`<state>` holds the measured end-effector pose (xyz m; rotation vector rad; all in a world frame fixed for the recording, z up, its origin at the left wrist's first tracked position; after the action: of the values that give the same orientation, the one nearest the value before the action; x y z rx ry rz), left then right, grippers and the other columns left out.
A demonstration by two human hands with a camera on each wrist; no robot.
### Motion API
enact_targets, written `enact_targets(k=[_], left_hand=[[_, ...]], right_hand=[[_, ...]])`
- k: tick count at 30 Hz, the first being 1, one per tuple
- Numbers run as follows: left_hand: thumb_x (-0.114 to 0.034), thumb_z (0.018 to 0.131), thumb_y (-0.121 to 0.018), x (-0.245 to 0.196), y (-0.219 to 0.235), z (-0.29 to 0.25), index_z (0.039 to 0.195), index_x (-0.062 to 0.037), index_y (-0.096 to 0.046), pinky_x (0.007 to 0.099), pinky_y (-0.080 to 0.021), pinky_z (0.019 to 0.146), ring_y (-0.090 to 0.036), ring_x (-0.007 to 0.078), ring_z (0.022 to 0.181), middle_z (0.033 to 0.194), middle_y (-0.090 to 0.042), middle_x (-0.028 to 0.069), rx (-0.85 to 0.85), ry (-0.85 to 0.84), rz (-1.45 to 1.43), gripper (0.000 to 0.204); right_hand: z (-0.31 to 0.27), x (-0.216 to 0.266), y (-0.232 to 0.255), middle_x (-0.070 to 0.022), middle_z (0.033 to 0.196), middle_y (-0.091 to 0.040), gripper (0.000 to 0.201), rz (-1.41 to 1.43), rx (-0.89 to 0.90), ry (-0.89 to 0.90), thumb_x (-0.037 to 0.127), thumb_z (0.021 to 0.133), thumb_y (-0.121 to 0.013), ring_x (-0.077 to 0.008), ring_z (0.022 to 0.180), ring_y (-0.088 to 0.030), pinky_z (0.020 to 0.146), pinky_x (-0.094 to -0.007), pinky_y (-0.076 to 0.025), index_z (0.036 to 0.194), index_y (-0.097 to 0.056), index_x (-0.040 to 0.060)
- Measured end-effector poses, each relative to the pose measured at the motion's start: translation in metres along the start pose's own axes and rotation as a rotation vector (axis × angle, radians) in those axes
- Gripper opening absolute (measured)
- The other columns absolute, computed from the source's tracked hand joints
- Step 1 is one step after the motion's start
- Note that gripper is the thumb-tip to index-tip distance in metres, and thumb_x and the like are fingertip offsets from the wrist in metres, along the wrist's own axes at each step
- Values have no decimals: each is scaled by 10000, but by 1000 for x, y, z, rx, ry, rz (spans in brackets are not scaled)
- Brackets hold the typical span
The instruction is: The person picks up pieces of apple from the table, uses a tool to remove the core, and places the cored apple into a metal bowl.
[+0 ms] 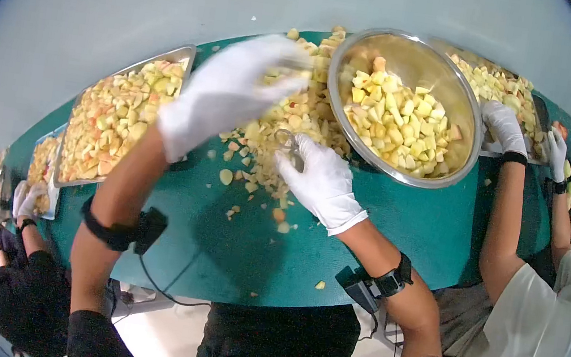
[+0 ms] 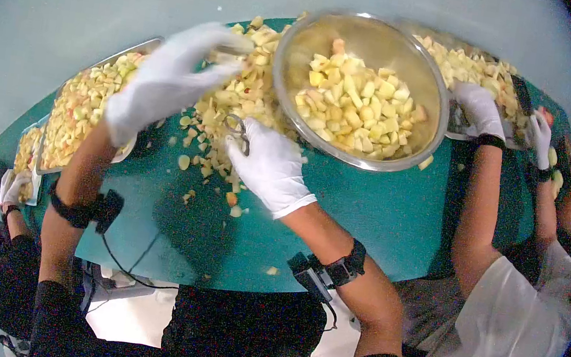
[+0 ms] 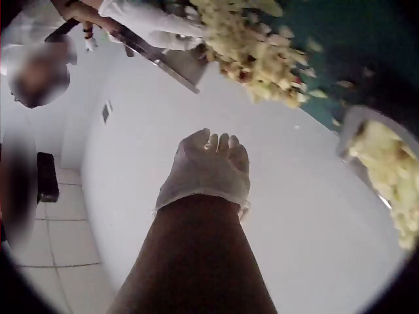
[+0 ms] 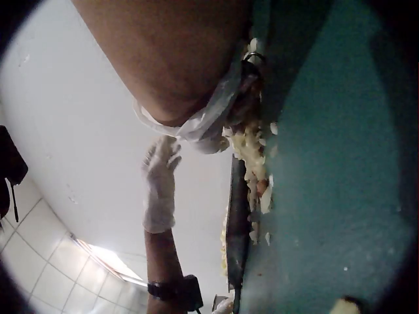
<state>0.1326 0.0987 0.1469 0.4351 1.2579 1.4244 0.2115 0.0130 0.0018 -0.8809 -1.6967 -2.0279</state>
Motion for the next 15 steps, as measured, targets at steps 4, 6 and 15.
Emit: enact_targets(k=[4, 6, 15], left_hand=[[-236, 936, -679, -50, -62, 46, 1143, -85, -697, 420, -535, 945, -665, 366, 1056, 1130, -695, 150, 81, -250, 18, 257], [-162, 908, -652, -85, -112, 67, 1111, -66, -722, 458, -551, 903, -686, 363, 1039, 1104, -707, 163, 205, -483, 77, 235], [-100, 871, -625, -82, -201, 94, 1068, -71, -752, 482, -575, 858, -721, 405, 956, 1028, -734, 213, 435, -291, 277, 236]], right_hand=[[-1, 3, 1, -185, 849, -717, 386, 79, -41, 53, 424, 935, -637, -410, 792, -698, 719, -521, -544, 1106, -666, 80], [-3, 2, 0, -189, 890, -725, 393, 0, -112, 103, 418, 937, -634, -416, 808, -701, 740, -514, -554, 1144, -671, 87], [-2, -13, -23, -211, 1271, -672, 401, 39, -183, 316, 377, 986, -575, -402, 1194, -624, 977, -512, -494, 1263, -641, 94]])
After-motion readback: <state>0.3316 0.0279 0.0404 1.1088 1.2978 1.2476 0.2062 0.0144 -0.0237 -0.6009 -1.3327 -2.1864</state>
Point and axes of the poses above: each hand's wrist, its own z-axis towards the middle knuckle, its own y-axis out of the back of the hand, x = y × z, the point moved 8 cm from there along z, towards the middle knuckle
